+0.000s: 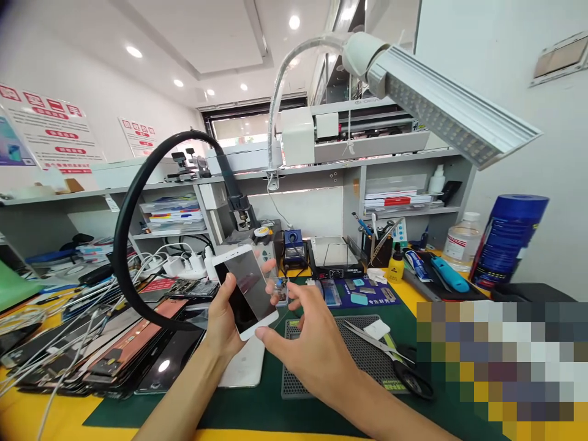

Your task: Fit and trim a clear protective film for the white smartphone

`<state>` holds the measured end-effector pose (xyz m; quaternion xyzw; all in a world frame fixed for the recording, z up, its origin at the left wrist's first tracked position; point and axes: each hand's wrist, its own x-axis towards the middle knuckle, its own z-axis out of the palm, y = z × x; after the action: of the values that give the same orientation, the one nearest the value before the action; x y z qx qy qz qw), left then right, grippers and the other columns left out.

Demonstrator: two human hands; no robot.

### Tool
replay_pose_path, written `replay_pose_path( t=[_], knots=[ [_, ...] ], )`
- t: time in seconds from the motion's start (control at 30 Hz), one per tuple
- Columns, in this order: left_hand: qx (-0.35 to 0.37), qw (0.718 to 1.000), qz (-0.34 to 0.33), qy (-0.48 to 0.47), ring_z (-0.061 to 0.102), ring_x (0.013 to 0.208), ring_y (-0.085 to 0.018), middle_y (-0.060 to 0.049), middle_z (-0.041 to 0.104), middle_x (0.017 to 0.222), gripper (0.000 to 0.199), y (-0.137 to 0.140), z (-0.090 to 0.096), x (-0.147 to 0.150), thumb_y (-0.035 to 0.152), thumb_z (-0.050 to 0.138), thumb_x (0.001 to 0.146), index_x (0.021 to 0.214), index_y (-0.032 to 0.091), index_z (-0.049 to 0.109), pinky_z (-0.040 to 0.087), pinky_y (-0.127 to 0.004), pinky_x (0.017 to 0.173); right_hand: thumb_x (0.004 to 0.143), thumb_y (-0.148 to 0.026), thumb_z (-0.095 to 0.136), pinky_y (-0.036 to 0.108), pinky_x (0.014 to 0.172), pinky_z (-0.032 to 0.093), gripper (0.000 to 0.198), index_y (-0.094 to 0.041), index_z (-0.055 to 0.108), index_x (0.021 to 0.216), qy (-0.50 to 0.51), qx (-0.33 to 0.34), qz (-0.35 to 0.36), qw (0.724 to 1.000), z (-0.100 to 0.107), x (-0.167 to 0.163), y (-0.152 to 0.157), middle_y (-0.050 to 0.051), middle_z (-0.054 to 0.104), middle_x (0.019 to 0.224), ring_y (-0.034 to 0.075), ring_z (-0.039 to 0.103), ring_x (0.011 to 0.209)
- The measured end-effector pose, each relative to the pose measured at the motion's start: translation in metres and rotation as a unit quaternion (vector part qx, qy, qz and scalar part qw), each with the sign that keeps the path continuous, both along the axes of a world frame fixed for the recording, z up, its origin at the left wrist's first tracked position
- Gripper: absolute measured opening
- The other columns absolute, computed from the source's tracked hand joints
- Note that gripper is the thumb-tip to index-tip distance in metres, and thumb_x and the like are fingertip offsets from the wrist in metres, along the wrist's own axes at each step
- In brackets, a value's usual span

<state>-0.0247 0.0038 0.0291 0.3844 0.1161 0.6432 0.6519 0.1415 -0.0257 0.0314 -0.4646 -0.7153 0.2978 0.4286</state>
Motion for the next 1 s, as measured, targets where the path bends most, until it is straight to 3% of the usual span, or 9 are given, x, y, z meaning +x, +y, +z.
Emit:
replay_pose_path(
  t=[0.2,0.3,0.4,0.5,0.7,0.83,1.0],
  knots=[
    [-0.02,1.0,-0.003,-0.004,0.068,0.078,-0.021,-0.009,0.073,0.104,0.056,-0.005,0.001,0.007,0.049,0.065,0.091,0.139,0.023,0.058,0.054,-0.036,0.077,0.083,-0.038,0.072,0.041,0.085,0.054,0.065,-0.022,0.05,0.141,0.027,0.05,0.003,0.998,-0.005,0.0,0.003,0.012,0.056,0.129,0.028,0.058,0.113],
    [-0.04,0.999,0.006,-0.014,0.069,0.077,-0.023,-0.009,0.074,0.097,0.062,-0.006,0.003,0.01,0.065,0.059,0.089,0.133,0.021,0.062,0.055,-0.036,0.075,0.084,-0.033,0.07,0.041,0.087,0.054,0.055,-0.022,0.056,0.136,0.043,0.094,-0.013,0.995,-0.001,0.006,0.01,0.011,0.057,0.125,0.027,0.059,0.111],
    [-0.09,0.996,0.011,-0.012,0.069,0.075,-0.026,-0.011,0.073,0.086,0.084,-0.003,0.004,0.011,0.086,0.045,0.08,0.117,0.014,0.069,0.056,-0.038,0.071,0.088,-0.038,0.067,0.04,0.083,0.056,0.046,-0.027,0.062,0.133,0.038,0.103,-0.031,0.994,0.009,0.016,0.016,0.009,0.056,0.125,0.024,0.062,0.1],
    [-0.123,0.992,0.019,-0.008,0.069,0.074,-0.026,-0.011,0.072,0.082,0.085,-0.002,0.005,0.013,0.089,0.04,0.079,0.099,0.013,0.072,0.056,-0.038,0.07,0.091,-0.041,0.065,0.039,0.078,0.057,0.039,-0.031,0.065,0.13,0.011,0.125,-0.037,0.991,0.011,0.021,0.015,0.008,0.054,0.126,0.023,0.064,0.093],
    [-0.133,0.987,0.085,-0.013,0.068,0.073,-0.024,-0.011,0.071,0.082,0.073,-0.009,0.011,0.016,0.081,0.044,0.085,0.095,0.013,0.072,0.055,-0.035,0.071,0.091,-0.03,0.066,0.04,0.081,0.059,0.031,-0.026,0.07,0.121,0.0,0.301,-0.049,0.952,-0.016,0.005,0.0,0.012,0.052,0.12,0.026,0.065,0.1],
    [-0.127,0.988,0.087,-0.021,0.066,0.07,-0.023,-0.011,0.07,0.079,0.077,-0.011,0.014,0.015,0.083,0.042,0.084,0.093,0.012,0.072,0.053,-0.032,0.068,0.088,-0.024,0.069,0.04,0.08,0.06,0.037,-0.025,0.066,0.125,-0.019,0.35,-0.049,0.935,-0.029,-0.005,-0.004,0.013,0.052,0.121,0.028,0.065,0.102],
    [-0.103,0.991,0.084,-0.008,0.065,0.069,-0.024,-0.012,0.07,0.077,0.083,-0.012,0.015,0.016,0.086,0.034,0.084,0.096,0.013,0.072,0.052,-0.033,0.068,0.086,-0.023,0.071,0.044,0.083,0.059,0.042,-0.027,0.065,0.127,-0.012,0.364,-0.058,0.93,-0.035,-0.011,-0.004,0.014,0.054,0.122,0.032,0.064,0.107]
  ],
)
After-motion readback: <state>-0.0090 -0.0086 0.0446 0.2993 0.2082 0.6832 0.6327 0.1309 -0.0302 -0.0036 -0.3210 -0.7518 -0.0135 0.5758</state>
